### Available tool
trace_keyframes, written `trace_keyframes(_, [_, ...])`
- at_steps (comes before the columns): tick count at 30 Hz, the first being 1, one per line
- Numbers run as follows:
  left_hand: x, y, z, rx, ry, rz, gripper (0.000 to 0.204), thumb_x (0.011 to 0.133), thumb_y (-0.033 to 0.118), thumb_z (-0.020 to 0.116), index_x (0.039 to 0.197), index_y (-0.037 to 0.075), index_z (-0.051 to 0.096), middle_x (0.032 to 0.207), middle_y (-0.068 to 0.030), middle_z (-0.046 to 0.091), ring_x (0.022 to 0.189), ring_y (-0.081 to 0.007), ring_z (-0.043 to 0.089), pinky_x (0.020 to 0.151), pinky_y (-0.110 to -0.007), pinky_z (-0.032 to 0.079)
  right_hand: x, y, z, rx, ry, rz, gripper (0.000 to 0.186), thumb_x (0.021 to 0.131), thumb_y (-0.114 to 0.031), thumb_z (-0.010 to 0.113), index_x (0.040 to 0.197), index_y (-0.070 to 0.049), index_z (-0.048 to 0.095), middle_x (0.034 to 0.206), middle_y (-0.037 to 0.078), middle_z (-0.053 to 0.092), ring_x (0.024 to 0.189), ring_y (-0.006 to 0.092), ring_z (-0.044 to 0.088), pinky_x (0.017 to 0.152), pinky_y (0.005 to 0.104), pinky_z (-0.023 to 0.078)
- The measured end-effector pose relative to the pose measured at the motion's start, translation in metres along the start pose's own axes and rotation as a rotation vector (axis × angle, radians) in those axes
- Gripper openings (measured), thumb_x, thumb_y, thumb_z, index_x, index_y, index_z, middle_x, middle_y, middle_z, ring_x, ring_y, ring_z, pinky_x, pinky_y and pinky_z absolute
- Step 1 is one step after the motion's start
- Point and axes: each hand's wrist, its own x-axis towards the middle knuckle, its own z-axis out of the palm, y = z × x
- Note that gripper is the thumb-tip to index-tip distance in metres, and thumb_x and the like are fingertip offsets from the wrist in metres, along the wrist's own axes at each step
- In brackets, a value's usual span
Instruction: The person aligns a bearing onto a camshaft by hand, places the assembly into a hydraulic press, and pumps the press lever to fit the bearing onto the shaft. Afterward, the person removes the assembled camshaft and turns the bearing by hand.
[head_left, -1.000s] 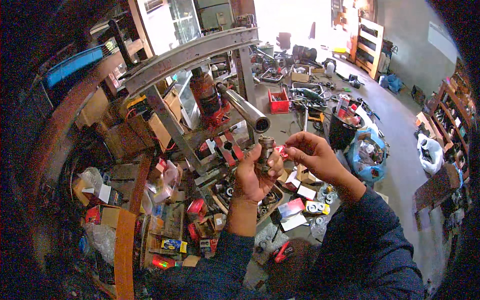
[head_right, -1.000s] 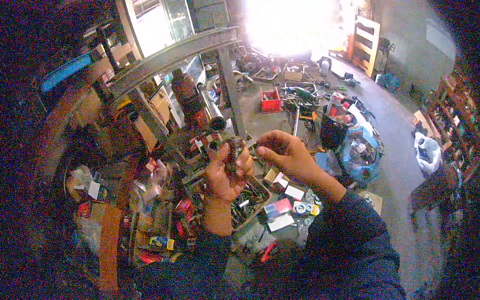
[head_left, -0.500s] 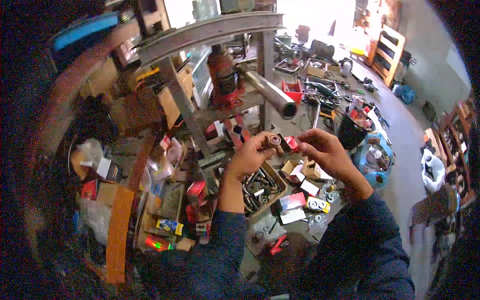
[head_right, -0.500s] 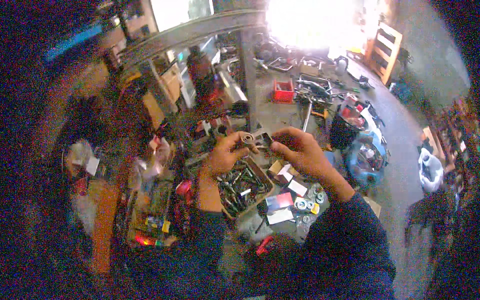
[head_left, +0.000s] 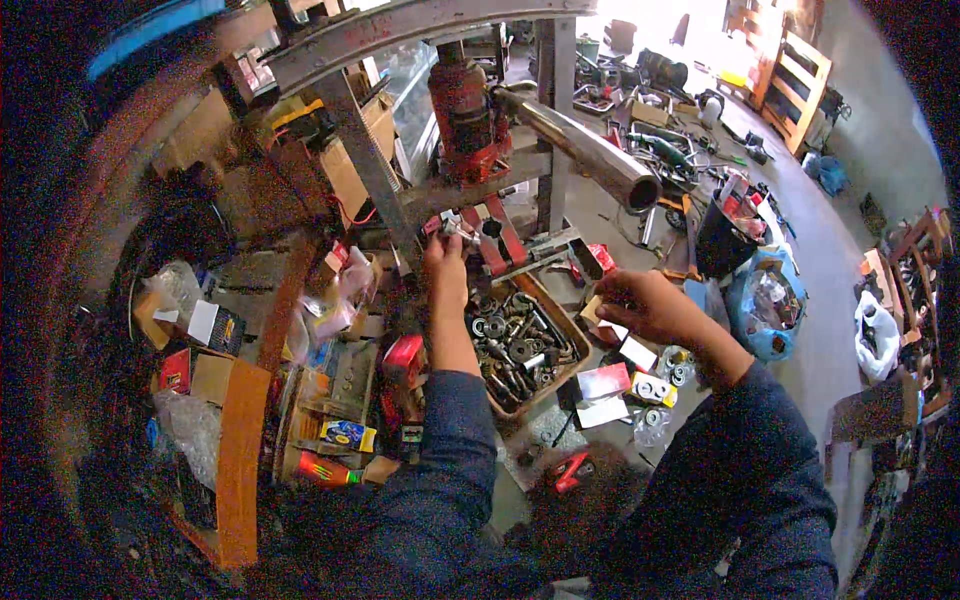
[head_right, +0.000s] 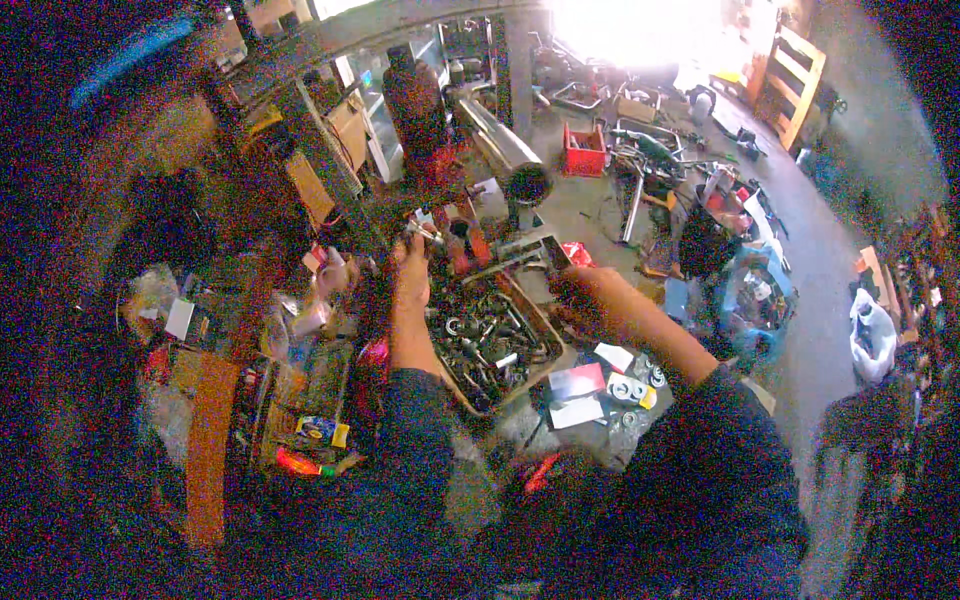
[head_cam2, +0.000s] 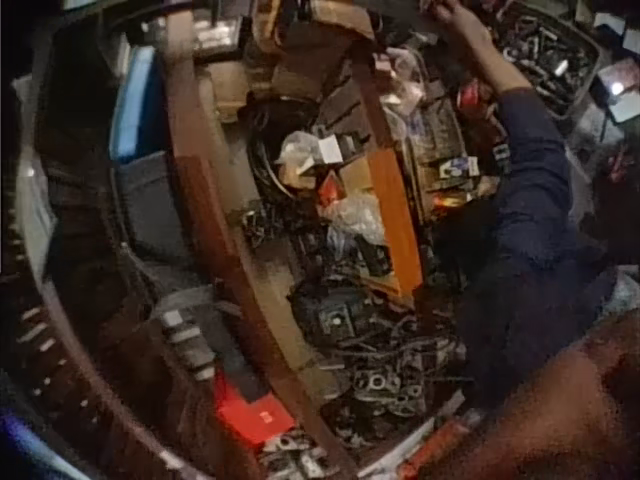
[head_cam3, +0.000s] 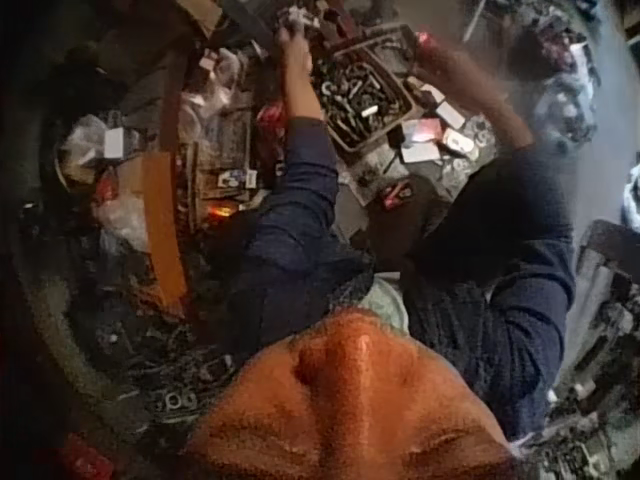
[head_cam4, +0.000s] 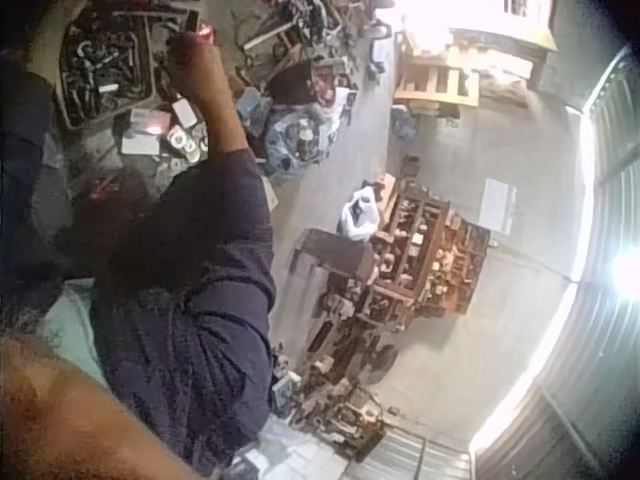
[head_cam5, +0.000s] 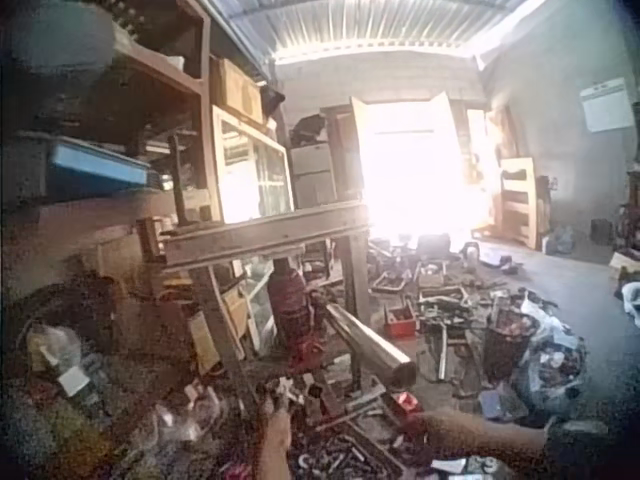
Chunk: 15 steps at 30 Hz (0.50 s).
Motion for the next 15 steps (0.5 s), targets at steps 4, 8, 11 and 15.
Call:
trace_keyframes(4, [0.012, -0.009, 0.001, -0.029, 0.119, -0.099, 0.014, 0.095, 0.008, 0.051, 0.109, 0.008, 0.055, 0.1, -0.0019, 0.062, 0.09, -0.0149, 0.058, 0.079, -0.032, 0.048, 0.008, 0.001, 0.004, -0.071, -0.071, 0.098, 0.029, 0.083, -0.021, 0.069, 0.103, -0.001, 0.062, 0.091, 0.017, 0.068, 0.081, 0.0294, 0.068, 0.073, 0.0386, 0.054])
trace_keyframes(8, [0.02, -0.01, 0.004, -0.238, 0.076, -0.2, 0.01, 0.097, 0.013, 0.051, 0.105, 0.01, 0.057, 0.099, -0.0015, 0.062, 0.088, -0.0157, 0.058, 0.081, -0.038, 0.051, 0.012, 0.002, 0.005, -0.128, -0.088, 0.057, 0.027, 0.083, -0.016, 0.069, 0.103, 0.001, 0.061, 0.085, 0.015, 0.068, 0.076, 0.0249, 0.066, 0.071, 0.0358, 0.052])
trace_keyframes(11, [0.024, -0.011, 0.004, -0.234, 0.094, -0.238, 0.01, 0.097, 0.014, 0.051, 0.101, 0.009, 0.059, 0.096, -0.0018, 0.063, 0.086, -0.0168, 0.059, 0.082, -0.04, 0.051, 0.013, 0.01, 0.009, -0.135, -0.082, -0.004, 0.026, 0.083, -0.015, 0.069, 0.103, 0.001, 0.062, 0.084, 0.015, 0.068, 0.074, 0.0252, 0.066, 0.07, 0.0358, 0.052])
trace_keyframes(15, [0.029, -0.01, 0.008, 0.038, 0.037, -0.095, 0.011, 0.093, 0.009, 0.055, 0.1, 0.007, 0.063, 0.092, -0.0025, 0.065, 0.083, -0.016, 0.06, 0.08, -0.034, 0.047, 0.036, 0.027, 0.024, -0.134, -0.105, 0.027, 0.027, 0.082, -0.017, 0.069, 0.102, 0.001, 0.062, 0.085, 0.016, 0.068, 0.076, 0.029, 0.066, 0.07, 0.0373, 0.051])
